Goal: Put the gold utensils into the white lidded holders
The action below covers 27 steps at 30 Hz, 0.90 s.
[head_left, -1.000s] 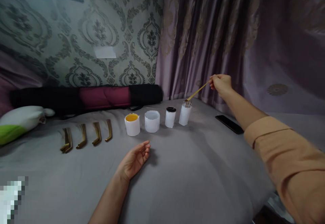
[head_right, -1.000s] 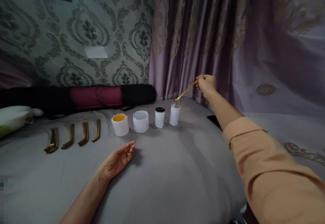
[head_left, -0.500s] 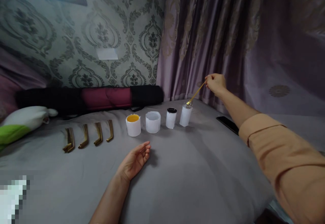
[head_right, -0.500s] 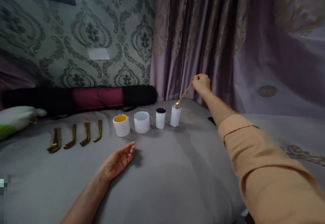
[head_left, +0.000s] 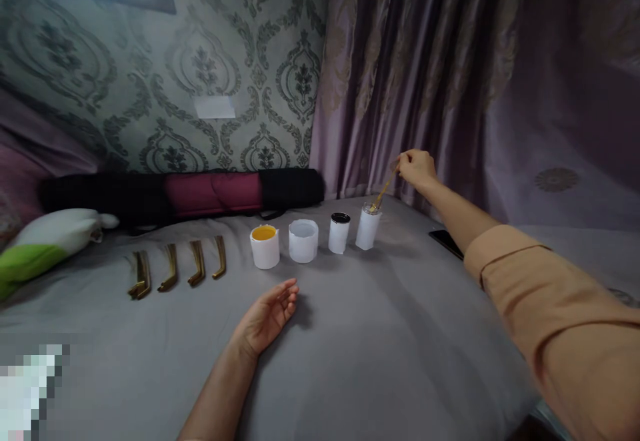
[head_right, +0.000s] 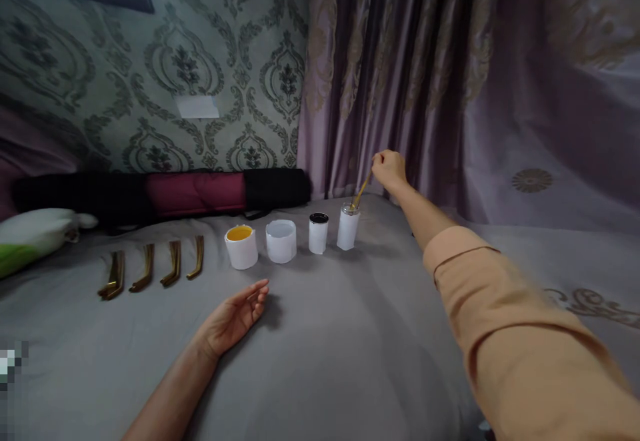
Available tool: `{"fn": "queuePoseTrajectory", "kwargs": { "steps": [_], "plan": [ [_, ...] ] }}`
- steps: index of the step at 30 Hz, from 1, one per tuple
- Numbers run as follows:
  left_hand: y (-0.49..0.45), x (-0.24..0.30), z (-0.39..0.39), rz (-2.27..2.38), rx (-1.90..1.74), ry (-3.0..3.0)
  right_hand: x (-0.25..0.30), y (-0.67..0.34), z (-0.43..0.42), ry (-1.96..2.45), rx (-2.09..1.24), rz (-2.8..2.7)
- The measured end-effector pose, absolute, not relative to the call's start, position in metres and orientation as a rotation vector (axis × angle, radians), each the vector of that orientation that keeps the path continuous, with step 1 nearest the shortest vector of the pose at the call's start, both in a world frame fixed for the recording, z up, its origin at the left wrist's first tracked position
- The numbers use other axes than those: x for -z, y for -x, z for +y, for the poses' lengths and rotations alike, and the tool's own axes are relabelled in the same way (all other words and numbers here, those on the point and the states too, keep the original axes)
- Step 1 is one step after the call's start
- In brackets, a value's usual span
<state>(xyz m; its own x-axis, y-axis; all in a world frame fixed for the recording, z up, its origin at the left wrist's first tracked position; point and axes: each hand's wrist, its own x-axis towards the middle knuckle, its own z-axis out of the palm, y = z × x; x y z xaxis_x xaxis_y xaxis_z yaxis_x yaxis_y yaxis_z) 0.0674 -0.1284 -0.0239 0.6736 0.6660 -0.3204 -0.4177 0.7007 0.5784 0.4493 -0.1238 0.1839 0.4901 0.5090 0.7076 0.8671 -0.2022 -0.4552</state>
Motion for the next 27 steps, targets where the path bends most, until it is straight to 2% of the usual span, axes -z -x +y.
{"fn": "queuePoseTrajectory", "kwargs": {
  "steps": [12,27],
  "plan": [
    [-0.068,0.023,-0.129,0.544,-0.637,-0.492,-0.174,-0.438,-0.121,1.954,0.578,-1.229],
    [-0.068,0.024,-0.128,0.539,-0.637,-0.480,-0.152,-0.434,-0.118,2.083,0.484,-1.235]
  ]
}}
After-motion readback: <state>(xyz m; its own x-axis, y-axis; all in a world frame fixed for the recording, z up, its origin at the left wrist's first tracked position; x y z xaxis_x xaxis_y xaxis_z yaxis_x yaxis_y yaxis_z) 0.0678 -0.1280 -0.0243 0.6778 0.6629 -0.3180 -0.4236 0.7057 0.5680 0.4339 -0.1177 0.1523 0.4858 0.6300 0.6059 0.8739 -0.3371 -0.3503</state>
